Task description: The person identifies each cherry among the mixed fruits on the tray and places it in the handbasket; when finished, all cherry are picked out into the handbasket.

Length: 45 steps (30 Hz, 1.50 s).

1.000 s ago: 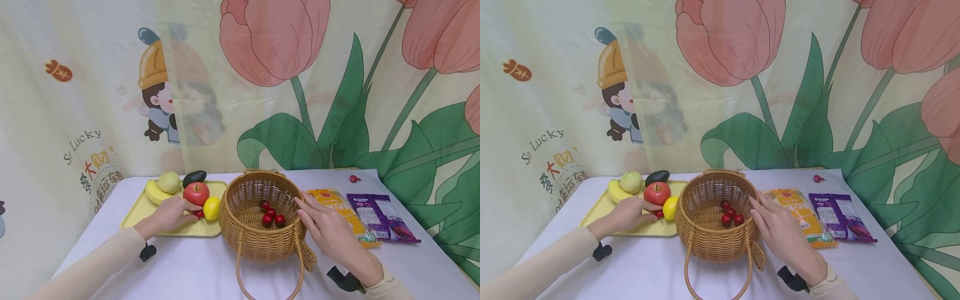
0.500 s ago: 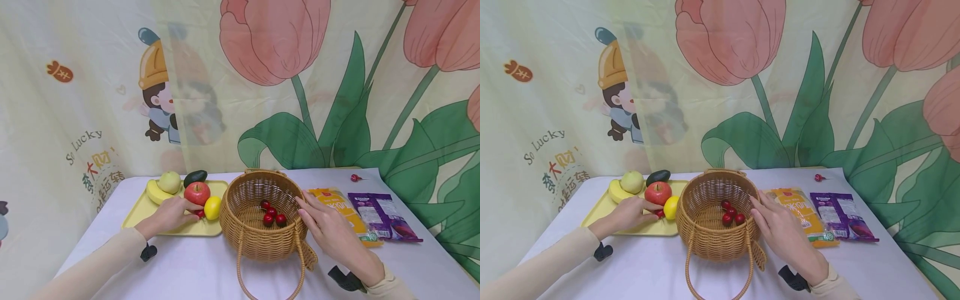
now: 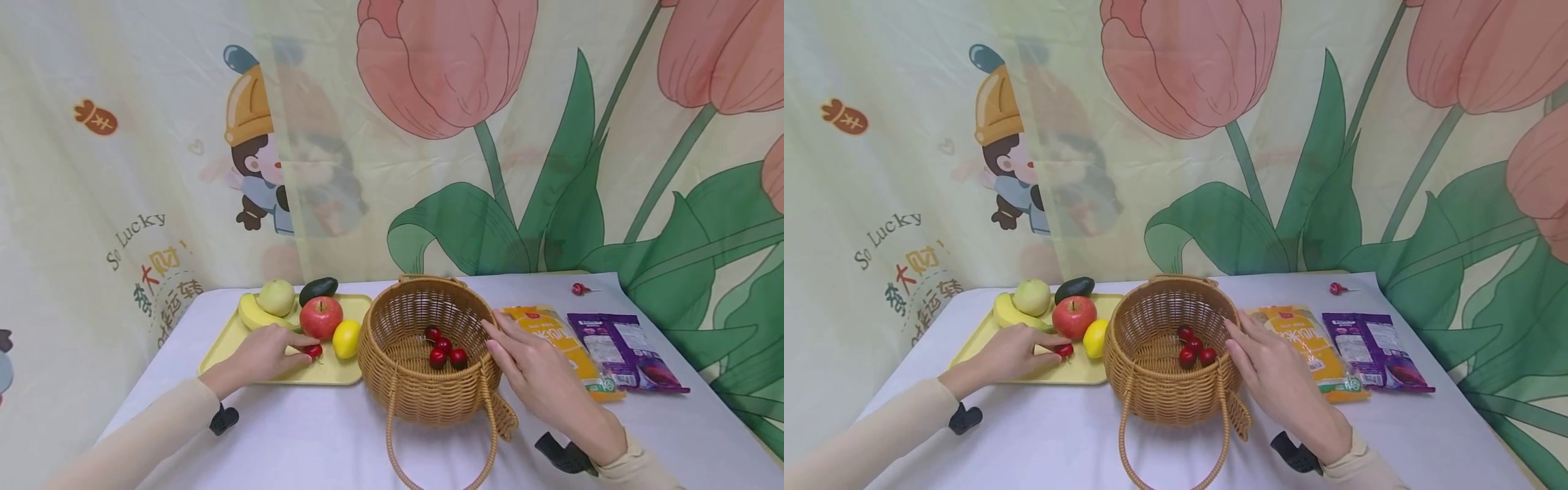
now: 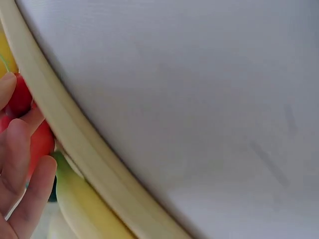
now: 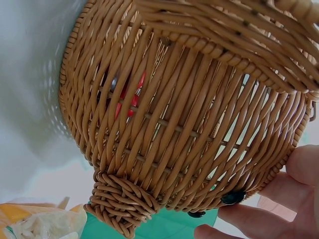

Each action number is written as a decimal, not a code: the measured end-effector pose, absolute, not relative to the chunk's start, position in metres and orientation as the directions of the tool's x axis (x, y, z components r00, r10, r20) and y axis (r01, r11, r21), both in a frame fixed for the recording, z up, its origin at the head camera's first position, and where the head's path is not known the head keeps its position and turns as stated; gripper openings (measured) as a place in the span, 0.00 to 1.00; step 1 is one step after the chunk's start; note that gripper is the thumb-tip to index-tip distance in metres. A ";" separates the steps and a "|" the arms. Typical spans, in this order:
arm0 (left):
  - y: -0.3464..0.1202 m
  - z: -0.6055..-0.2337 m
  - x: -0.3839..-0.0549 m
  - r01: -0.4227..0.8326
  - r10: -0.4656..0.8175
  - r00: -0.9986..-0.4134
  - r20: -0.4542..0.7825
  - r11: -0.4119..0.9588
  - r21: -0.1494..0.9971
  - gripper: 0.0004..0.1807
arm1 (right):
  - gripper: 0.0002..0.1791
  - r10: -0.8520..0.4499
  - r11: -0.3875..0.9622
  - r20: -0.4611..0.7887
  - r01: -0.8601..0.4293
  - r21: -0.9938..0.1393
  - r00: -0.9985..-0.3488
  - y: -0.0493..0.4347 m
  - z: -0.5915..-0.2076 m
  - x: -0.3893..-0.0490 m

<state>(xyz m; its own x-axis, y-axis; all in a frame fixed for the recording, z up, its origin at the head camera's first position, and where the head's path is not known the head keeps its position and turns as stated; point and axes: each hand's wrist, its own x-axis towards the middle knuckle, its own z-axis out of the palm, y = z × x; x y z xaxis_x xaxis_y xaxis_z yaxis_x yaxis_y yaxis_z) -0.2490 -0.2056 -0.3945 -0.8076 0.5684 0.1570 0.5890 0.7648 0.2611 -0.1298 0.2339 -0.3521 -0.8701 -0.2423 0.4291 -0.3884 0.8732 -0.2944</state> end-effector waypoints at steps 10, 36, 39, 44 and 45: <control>-0.226 -0.359 -0.242 0.636 0.616 -0.772 0.159 0.742 0.215 0.19 | 0.24 -0.229 0.878 0.430 -0.376 -0.297 -0.873 0.237 -0.352 -0.130; -0.054 -0.207 -0.280 0.814 0.815 -0.561 -0.148 0.575 0.085 0.18 | 0.24 -0.221 0.883 0.427 -0.366 -0.295 -0.877 0.238 -0.353 -0.131; -0.026 -0.213 -0.285 0.837 0.832 -0.521 -0.192 0.542 0.075 0.17 | 0.23 -0.222 0.882 0.431 -0.369 -0.293 -0.874 0.237 -0.353 -0.132; 0.011 -0.226 -0.289 0.865 0.853 -0.477 -0.210 0.499 0.061 0.16 | 0.24 -0.223 0.885 0.415 -0.362 -0.294 -0.882 0.235 -0.354 -0.133; 0.017 -0.228 -0.289 0.864 0.853 -0.478 -0.210 0.499 0.061 0.16 | 0.24 -0.224 0.884 0.414 -0.363 -0.295 -0.883 0.235 -0.354 -0.133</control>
